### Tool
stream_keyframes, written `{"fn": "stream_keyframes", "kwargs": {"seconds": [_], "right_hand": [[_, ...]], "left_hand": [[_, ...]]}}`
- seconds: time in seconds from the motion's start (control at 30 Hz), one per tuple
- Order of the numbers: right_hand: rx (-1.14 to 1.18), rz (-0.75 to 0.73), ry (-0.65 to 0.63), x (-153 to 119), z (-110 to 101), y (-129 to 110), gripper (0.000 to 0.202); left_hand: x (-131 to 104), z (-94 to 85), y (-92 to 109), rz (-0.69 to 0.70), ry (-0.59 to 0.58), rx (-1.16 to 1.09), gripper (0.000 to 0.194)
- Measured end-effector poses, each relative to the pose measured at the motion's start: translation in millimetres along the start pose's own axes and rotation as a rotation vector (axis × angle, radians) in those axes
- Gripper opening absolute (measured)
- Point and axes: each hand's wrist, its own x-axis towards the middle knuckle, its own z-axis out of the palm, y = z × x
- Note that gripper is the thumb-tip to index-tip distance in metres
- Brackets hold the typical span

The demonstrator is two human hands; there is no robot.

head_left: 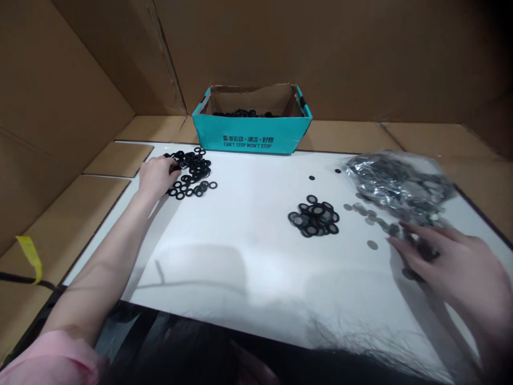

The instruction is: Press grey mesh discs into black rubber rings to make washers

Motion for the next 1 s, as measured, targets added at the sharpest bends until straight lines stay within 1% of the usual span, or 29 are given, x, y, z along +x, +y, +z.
{"fn": "stream_keyframes", "kwargs": {"seconds": [0.1, 0.17, 0.23, 0.37, 0.5, 0.6, 0.7, 0.8, 0.83, 0.9, 1.0], "right_hand": [[0.001, 0.043, 0.076, -8, 12, 0, 0.034], [-0.011, 0.071, 0.134, -10, 15, -3, 0.038], [-0.025, 0.071, 0.146, -11, 15, -5, 0.041], [0.018, 0.078, 0.119, -6, 12, -5, 0.039], [0.129, 0.13, 0.058, 3, 11, -4, 0.042], [0.246, 0.195, 0.0, 8, 7, -7, 0.028], [0.29, 0.273, -0.056, 13, -2, -12, 0.013], [0.324, 0.383, -0.158, 18, -12, -16, 0.015], [0.342, 0.41, -0.172, 20, -15, -17, 0.017], [0.391, 0.437, -0.148, 21, -16, -15, 0.019], [0.476, 0.442, -0.074, 20, -11, -8, 0.021]], "left_hand": [[1, -0.4, 2, -0.023, 0.073, -0.02, 0.032], [0, -0.7, 2, -0.038, 0.127, -0.042, 0.03], [-1, -0.8, 3, -0.032, 0.17, -0.078, 0.028], [-4, -0.2, 6, 0.028, 0.238, -0.18, 0.024], [-8, -1.0, 16, 0.113, 0.26, -0.289, 0.023], [-11, -3.1, 25, 0.167, 0.25, -0.358, 0.025], [-15, -4.8, 31, 0.195, 0.244, -0.431, 0.026], [-18, -5.5, 33, 0.208, 0.25, -0.51, 0.028], [-19, -5.6, 34, 0.212, 0.253, -0.528, 0.028], [-19, -5.4, 35, 0.217, 0.257, -0.553, 0.027], [-20, -4.4, 35, 0.236, 0.261, -0.605, 0.025]]}}
